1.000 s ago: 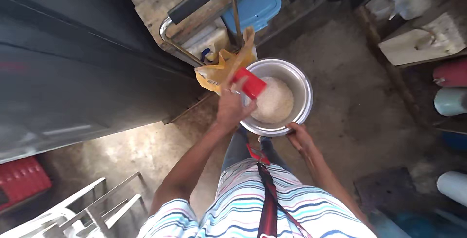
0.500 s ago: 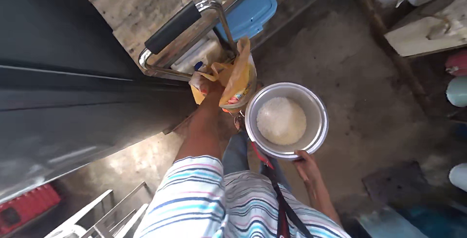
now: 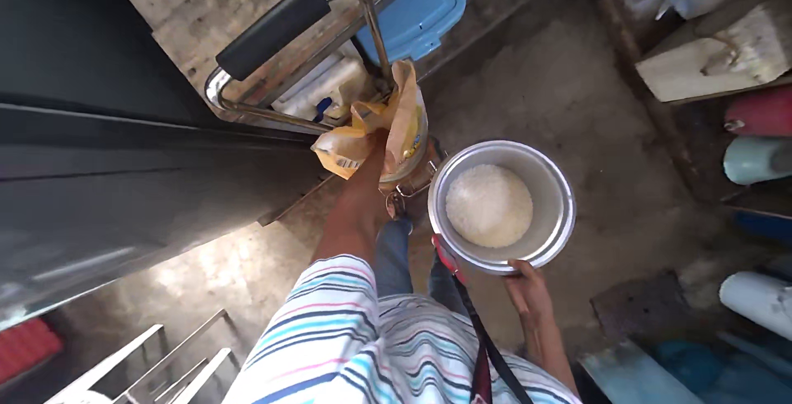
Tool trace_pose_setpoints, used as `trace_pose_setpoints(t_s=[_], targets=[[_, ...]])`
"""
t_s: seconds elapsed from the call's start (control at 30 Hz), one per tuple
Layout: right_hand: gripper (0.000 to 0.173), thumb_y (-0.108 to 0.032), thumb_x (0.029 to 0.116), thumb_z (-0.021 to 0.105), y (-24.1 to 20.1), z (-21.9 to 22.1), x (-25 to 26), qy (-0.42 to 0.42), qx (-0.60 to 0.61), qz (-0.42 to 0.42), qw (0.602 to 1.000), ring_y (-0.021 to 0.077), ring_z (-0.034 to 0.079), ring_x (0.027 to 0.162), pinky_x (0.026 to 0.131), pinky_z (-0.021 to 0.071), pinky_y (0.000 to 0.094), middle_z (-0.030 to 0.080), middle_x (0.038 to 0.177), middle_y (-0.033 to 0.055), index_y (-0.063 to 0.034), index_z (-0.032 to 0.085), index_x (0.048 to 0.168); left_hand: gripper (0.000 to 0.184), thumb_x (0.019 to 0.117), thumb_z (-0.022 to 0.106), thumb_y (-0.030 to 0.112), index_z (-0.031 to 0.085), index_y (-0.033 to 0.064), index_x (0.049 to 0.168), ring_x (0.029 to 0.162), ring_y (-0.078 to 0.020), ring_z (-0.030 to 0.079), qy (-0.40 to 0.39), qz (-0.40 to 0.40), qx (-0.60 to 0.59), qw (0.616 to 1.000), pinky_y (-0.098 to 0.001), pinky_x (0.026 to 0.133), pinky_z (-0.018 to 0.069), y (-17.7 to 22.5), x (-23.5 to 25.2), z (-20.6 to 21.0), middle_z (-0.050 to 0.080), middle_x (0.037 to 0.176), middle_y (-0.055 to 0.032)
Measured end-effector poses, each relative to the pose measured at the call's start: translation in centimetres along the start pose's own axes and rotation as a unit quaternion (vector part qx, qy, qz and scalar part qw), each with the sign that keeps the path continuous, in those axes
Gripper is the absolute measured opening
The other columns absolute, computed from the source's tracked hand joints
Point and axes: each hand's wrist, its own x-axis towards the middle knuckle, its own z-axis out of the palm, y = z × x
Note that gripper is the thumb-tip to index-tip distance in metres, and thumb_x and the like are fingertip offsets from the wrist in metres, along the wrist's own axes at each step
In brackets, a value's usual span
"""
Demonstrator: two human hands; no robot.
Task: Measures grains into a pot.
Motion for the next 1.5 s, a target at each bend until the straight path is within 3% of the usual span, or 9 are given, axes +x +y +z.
trace_pose_setpoints(t_s=[0.03,0.1,0.2,0.5,0.73,0.93,1.13,1.4,1.5], targets=[[0.03,0.004,0.0909,0.043,-0.2,0.1,0.0,-0.006,0.003,-0.004,1.0,0.0113,0.071,0.082,0.072,0.0628,0.0307,0.069,0.095,0.0035,-0.0043,0.047,0.119,0.038,0.1109,0.039,0.013,0.057,-0.0109,0.133,0.133,-0.0385,0.054,0.014,0.026,-0.045,0.999,-0.0465,0.114,0.0398,-0.6,0.5,0.3,0.057,0.139,-0.0297],[0.029,0.004,0.0928,0.042,-0.6,0.5,-0.3,-0.016,-0.002,-0.01,1.0,0.0118,0.072,0.083,0.072,0.0628,0.031,0.069,0.095,0.0039,-0.0045,0.047,0.12,0.042,0.113,0.031,0.011,0.041,-0.0082,0.149,0.147,-0.0304,0.039,-0.203,0.01,-0.063,0.977,-0.0407,0.121,0.0301,-0.8,2.0,-3.4,0.041,0.158,-0.0232],[0.031,0.003,0.0917,0.042,-1.0,0.9,-0.7,-0.037,-0.022,-0.018,0.999,0.0123,0.071,0.082,0.072,0.0627,0.0315,0.069,0.096,0.0044,-0.0046,0.047,0.121,0.04,0.1108,0.04,0.019,0.054,-0.0088,0.136,0.128,-0.0328,0.056,-0.124,0.17,-0.27,0.94,-0.0457,0.109,0.0442,-7.2,6.0,1.6,0.057,0.138,-0.027],[0.03,0.001,0.0921,0.042,-1.3,2.0,-2.2,-0.09,-0.053,-0.034,0.994,0.0133,0.072,0.082,0.071,0.0631,0.0323,0.069,0.095,0.0051,-0.0054,0.048,0.12,0.032,0.101,0.059,0.026,0.066,-0.0023,0.114,0.092,-0.0168,0.066,-0.117,0.112,-0.458,0.874,-0.038,0.086,0.0556,-11.9,6.3,-0.4,0.069,0.104,-0.0122],[0.028,0.001,0.0956,0.041,-1.3,2.4,-2.2,-0.101,-0.092,-0.035,0.99,0.0105,0.07,0.081,0.071,0.062,0.0291,0.067,0.095,0.0035,-0.0053,0.045,0.123,0.04,0.104,0.053,0.024,0.053,0.0048,0.139,0.109,-0.0166,0.063,-0.129,0.129,-0.501,0.846,-0.0368,0.095,0.0532,-13.2,4.4,-1.9,0.065,0.124,-0.012],[0.029,0.002,0.0949,0.041,-1.5,2.9,-2.3,-0.117,-0.1,-0.029,0.988,0.0109,0.07,0.08,0.07,0.0622,0.0293,0.067,0.095,0.0041,-0.0059,0.045,0.122,0.025,0.0982,0.058,0.017,0.063,0.0034,0.118,0.086,-0.0145,0.066,-0.097,0.078,-0.595,0.794,-0.0319,0.081,0.0565,-13.6,3.6,-2.2,0.068,0.097,-0.0072],[0.028,0.003,0.0971,0.042,-1.9,3.5,-2.0,-0.129,-0.11,-0.021,0.985,0.0111,0.07,0.079,0.069,0.0621,0.0289,0.066,0.095,0.0053,-0.0031,0.044,0.124,0.032,0.0997,0.055,0.016,0.055,0.001,0.128,0.096,-0.0175,0.067,-0.066,0.104,-0.644,0.755,-0.033,0.09,0.0569,-13.6,0.5,-4.2,0.066,0.109,-0.0107],[0.035,0.001,0.0982,0.045,-2.5,5.0,-1.3,-0.154,-0.144,0.007,0.977,0.014,0.068,0.083,0.071,0.0612,0.0317,0.062,0.101,0.0088,-0.0006,0.042,0.133,0.081,0.0759,0.083,0.012,0.046,-0.0032,0.146,0.131,-0.0297,0.054,0.111,0.335,-0.334,0.874,-0.0415,0.106,0.0514,-9.4,-11.5,-5.8,0.046,0.149,-0.0238],[0.032,0.001,0.0984,0.047,-2.6,4.8,-1.3,-0.156,-0.162,0.01,0.974,0.013,0.068,0.081,0.072,0.0605,0.03,0.063,0.098,0.0086,0.0002,0.044,0.13,0.072,0.0745,0.085,0.014,0.057,-0.0008,0.139,0.135,-0.0484,0.048,0.281,0.476,-0.071,0.83,-0.0515,0.106,0.0502,-8.0,-14.4,-0.8,0.042,0.148,-0.0364]])
